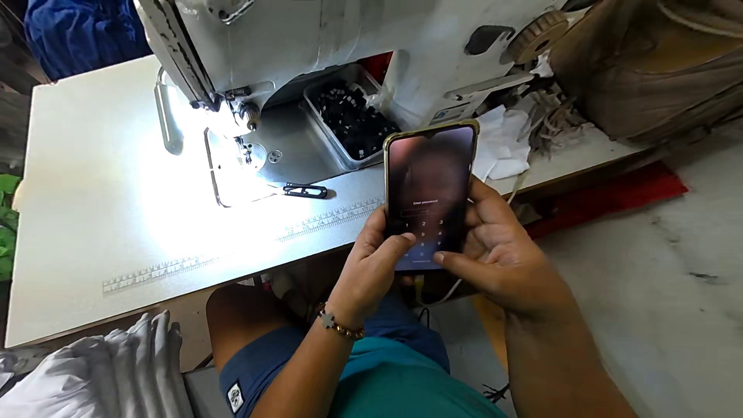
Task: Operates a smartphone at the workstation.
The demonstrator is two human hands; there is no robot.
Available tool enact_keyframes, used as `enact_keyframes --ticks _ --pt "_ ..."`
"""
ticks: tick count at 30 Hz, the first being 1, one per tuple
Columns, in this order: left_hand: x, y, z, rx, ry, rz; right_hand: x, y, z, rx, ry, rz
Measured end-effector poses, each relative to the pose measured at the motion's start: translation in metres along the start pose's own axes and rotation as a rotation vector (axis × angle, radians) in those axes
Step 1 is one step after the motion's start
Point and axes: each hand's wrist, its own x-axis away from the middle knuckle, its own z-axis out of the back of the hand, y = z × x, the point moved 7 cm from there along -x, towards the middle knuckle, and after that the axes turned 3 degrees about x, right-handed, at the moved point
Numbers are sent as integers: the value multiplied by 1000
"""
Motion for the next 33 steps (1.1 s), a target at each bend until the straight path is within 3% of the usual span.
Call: enact_keyframes --ticks 10,33 --pt "11 0 0 -66 27 73 1 1 0 32 7 4" --pt "0 3 1 -3 27 31 -4 -1 -1 93 -13 14"
